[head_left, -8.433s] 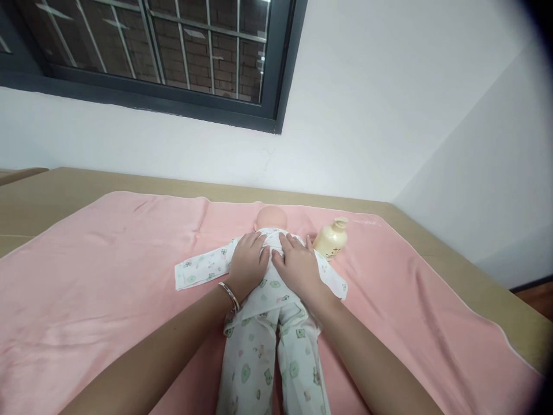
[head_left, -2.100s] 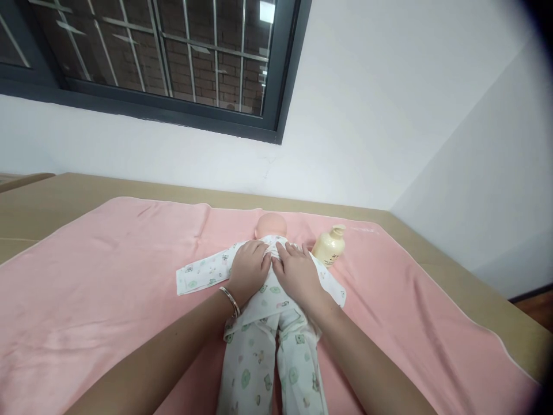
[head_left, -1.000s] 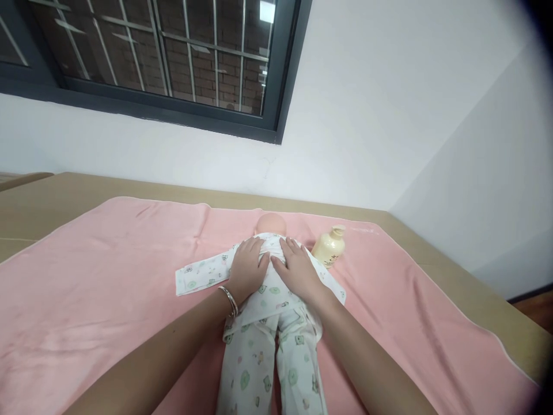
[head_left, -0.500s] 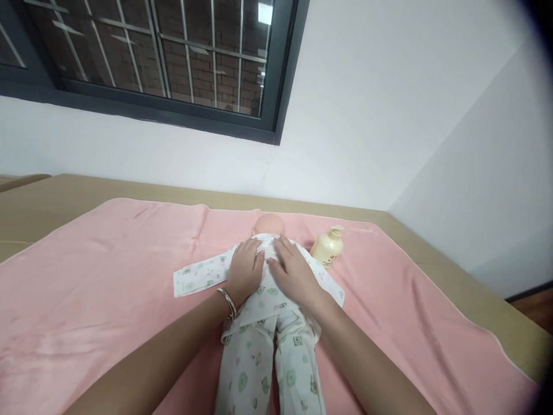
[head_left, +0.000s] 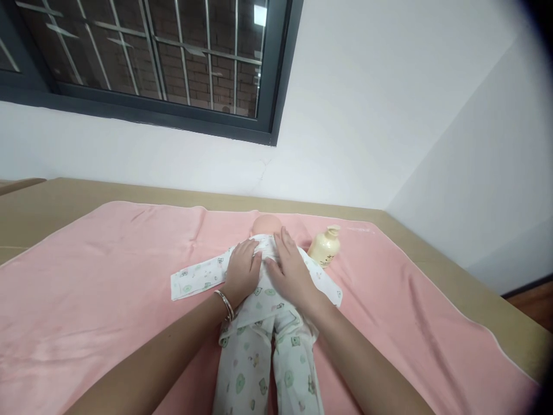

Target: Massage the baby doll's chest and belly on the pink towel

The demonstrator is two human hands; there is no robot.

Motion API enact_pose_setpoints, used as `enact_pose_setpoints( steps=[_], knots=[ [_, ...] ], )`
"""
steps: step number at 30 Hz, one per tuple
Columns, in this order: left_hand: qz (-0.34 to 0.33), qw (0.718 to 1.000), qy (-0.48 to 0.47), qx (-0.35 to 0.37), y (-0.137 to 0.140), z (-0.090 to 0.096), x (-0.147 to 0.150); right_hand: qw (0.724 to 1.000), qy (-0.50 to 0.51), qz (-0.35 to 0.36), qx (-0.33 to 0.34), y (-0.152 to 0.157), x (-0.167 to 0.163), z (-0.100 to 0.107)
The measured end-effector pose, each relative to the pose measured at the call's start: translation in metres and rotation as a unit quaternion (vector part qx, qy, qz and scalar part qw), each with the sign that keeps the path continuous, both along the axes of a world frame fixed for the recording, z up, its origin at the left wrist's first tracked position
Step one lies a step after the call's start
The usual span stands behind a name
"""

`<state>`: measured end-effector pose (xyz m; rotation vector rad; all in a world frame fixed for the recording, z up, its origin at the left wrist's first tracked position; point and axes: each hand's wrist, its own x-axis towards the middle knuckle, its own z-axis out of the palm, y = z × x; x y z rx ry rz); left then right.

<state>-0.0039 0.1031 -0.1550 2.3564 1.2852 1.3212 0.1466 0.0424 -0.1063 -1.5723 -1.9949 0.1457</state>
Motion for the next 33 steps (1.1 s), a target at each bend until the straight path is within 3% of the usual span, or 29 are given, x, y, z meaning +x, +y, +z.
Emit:
enact_pose_setpoints(
  steps=[5, 10, 15, 20, 22, 23, 26, 28, 30, 33],
  knots=[
    [0.004, 1.0, 0.012, -0.001, -0.001, 0.003, 0.0, 0.997, -0.039, 0.028, -0.058, 0.01, 0.0, -0.015],
    [0.005, 0.999, 0.028, 0.031, -0.004, 0.003, 0.0, 0.997, -0.037, 0.029, -0.056, 0.009, 0.003, -0.007],
    [-0.005, 0.999, 0.024, 0.033, -0.023, 0.025, 0.006, 0.998, -0.046, 0.042, -0.03, -0.005, 0.007, 0.026],
    [-0.089, 0.982, -0.132, -0.102, -0.043, 0.071, 0.023, 0.996, -0.006, 0.09, -0.001, -0.036, 0.027, 0.073],
    [-0.144, 0.943, -0.233, -0.187, -0.047, 0.088, 0.037, 0.997, 0.017, 0.079, 0.004, -0.045, 0.042, 0.086],
    [-0.174, 0.911, -0.291, -0.234, -0.047, 0.096, 0.045, 0.997, 0.028, 0.065, 0.008, -0.047, 0.051, 0.091],
    [-0.227, 0.78, -0.445, -0.377, -0.04, 0.113, 0.074, 0.999, 0.042, -0.002, 0.019, -0.042, 0.079, 0.094],
    [-0.229, 0.704, -0.479, -0.47, -0.03, 0.119, 0.092, 0.998, 0.035, -0.055, 0.014, -0.03, 0.096, 0.089],
    [-0.223, 0.662, -0.47, -0.539, -0.019, 0.12, 0.109, 0.995, 0.022, -0.094, 0.005, -0.016, 0.108, 0.08],
    [-0.216, 0.644, -0.465, -0.567, -0.005, 0.115, 0.126, 0.995, -0.001, -0.102, -0.009, -0.001, 0.116, 0.069]
  ],
)
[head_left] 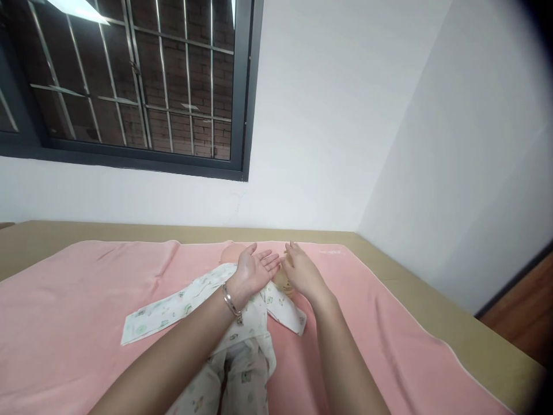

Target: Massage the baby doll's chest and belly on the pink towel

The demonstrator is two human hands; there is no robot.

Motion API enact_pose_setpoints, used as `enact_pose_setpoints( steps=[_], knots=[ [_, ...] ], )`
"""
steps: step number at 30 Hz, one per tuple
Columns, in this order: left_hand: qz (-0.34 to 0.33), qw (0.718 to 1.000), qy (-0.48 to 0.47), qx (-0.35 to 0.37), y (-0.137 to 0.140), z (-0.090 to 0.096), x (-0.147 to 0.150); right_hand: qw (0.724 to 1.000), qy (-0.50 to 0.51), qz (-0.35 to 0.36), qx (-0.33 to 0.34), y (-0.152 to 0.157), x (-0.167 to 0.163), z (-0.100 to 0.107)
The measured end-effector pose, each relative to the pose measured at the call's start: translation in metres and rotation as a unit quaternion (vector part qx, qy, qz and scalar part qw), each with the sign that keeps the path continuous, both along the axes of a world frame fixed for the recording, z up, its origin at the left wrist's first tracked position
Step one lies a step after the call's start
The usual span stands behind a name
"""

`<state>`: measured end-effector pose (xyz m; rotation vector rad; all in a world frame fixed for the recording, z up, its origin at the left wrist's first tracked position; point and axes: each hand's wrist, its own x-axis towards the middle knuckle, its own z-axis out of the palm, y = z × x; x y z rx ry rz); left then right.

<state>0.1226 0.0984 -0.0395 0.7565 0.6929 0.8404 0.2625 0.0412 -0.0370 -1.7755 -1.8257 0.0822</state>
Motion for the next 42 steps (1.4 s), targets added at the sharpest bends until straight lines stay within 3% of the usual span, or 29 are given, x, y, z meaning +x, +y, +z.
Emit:
enact_pose_setpoints(
  steps=[6, 12, 20, 26, 31, 35, 42],
  knots=[
    [0.008, 0.992, -0.086, -0.096, -0.005, -0.008, 0.01, 0.999, -0.041, -0.021, -0.01, 0.001, -0.007, 0.0],
    [-0.049, 0.982, -0.067, -0.17, -0.036, -0.011, -0.019, 0.994, -0.068, -0.084, -0.022, 0.003, -0.018, 0.004],
    [-0.064, 0.978, -0.097, -0.171, -0.067, 0.011, -0.083, 0.988, -0.056, -0.142, -0.007, 0.004, -0.032, 0.007],
    [-0.05, 0.979, -0.137, -0.145, -0.072, 0.025, -0.121, 0.972, -0.095, -0.208, -0.061, 0.01, -0.036, 0.02],
    [-0.015, 0.977, -0.172, -0.125, -0.078, 0.046, -0.152, 0.963, -0.078, -0.244, -0.085, 0.013, -0.038, 0.018],
    [-0.019, 0.974, -0.2, -0.104, -0.091, 0.06, -0.164, 0.963, -0.105, -0.233, -0.083, 0.013, -0.037, 0.011],
    [-0.041, 0.981, -0.167, -0.089, -0.11, 0.057, -0.161, 0.979, -0.132, -0.134, -0.081, -0.005, -0.047, 0.009]
  ],
)
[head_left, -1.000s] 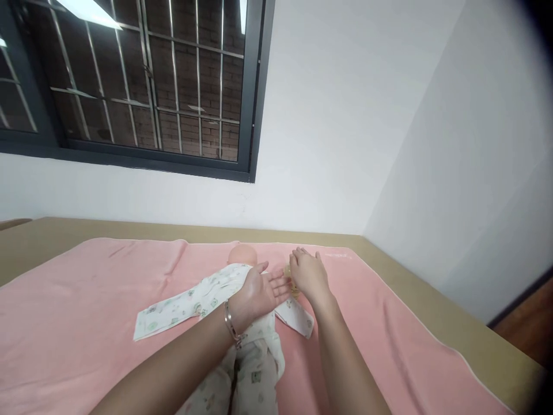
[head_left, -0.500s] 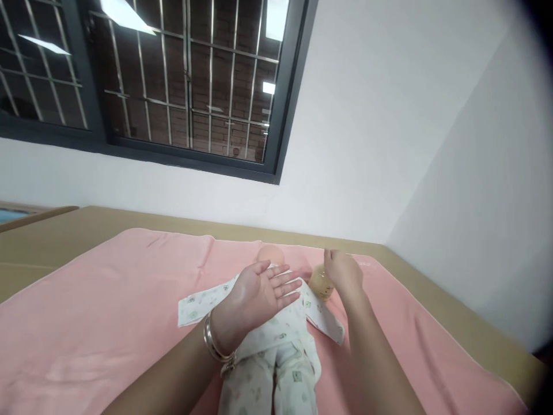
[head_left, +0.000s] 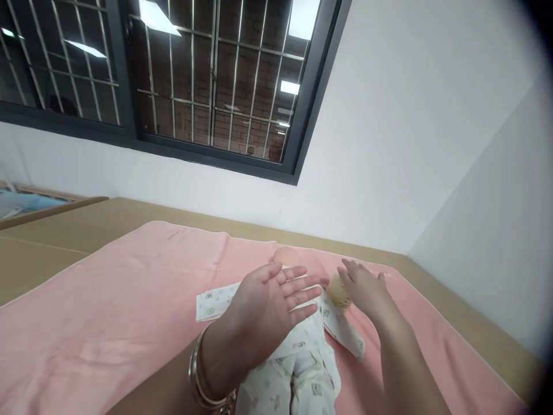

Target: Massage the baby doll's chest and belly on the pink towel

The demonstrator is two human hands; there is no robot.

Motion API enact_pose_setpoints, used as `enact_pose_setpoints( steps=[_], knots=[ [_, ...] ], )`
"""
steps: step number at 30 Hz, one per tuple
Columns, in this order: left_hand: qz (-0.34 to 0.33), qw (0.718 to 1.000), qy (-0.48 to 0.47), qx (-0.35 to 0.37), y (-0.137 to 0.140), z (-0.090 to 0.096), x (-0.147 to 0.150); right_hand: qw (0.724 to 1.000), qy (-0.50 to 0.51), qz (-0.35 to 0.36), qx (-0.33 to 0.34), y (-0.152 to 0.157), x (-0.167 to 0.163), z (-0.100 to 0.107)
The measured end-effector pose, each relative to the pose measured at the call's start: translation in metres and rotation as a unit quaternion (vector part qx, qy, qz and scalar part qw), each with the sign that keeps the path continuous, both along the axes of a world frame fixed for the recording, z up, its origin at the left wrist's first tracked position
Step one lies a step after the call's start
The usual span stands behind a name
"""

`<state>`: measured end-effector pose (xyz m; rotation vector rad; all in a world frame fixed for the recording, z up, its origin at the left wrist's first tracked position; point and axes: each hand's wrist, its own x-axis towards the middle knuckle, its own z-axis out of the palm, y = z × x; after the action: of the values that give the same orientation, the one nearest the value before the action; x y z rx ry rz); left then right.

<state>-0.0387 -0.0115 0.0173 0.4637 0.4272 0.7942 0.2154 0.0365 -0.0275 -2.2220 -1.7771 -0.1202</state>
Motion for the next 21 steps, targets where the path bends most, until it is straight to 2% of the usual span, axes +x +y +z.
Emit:
enact_pose_setpoints(
  steps=[1, 3, 6, 8, 11, 15, 18, 21],
  knots=[
    [0.001, 1.0, 0.009, -0.005, -0.004, 0.0, 0.002, 1.0, 0.01, 0.017, 0.015, -0.009, -0.006, 0.003],
    [0.027, 0.999, 0.031, -0.024, -0.011, 0.002, 0.007, 0.992, 0.034, 0.097, 0.078, -0.031, -0.019, 0.01],
    [0.055, 0.996, 0.05, -0.046, -0.019, 0.003, 0.016, 0.961, 0.088, 0.226, 0.134, -0.067, -0.041, 0.019],
    [0.021, 0.999, 0.03, -0.019, -0.022, 0.002, 0.021, 0.938, 0.077, 0.311, 0.129, -0.084, -0.053, 0.021],
    [-0.018, 0.999, 0.006, 0.048, -0.027, 0.001, 0.023, 0.905, 0.027, 0.402, 0.133, -0.096, -0.071, 0.017],
    [0.028, 0.997, 0.047, 0.049, -0.031, 0.006, 0.017, 0.877, -0.016, 0.448, 0.172, -0.099, -0.097, 0.002],
    [0.051, 0.997, 0.057, 0.026, -0.031, 0.004, 0.01, 0.858, -0.029, 0.453, 0.241, -0.102, -0.115, -0.01],
    [-0.004, 0.999, 0.037, 0.014, -0.033, -0.013, 0.015, 0.838, -0.056, 0.447, 0.308, -0.107, -0.124, -0.017]
  ],
)
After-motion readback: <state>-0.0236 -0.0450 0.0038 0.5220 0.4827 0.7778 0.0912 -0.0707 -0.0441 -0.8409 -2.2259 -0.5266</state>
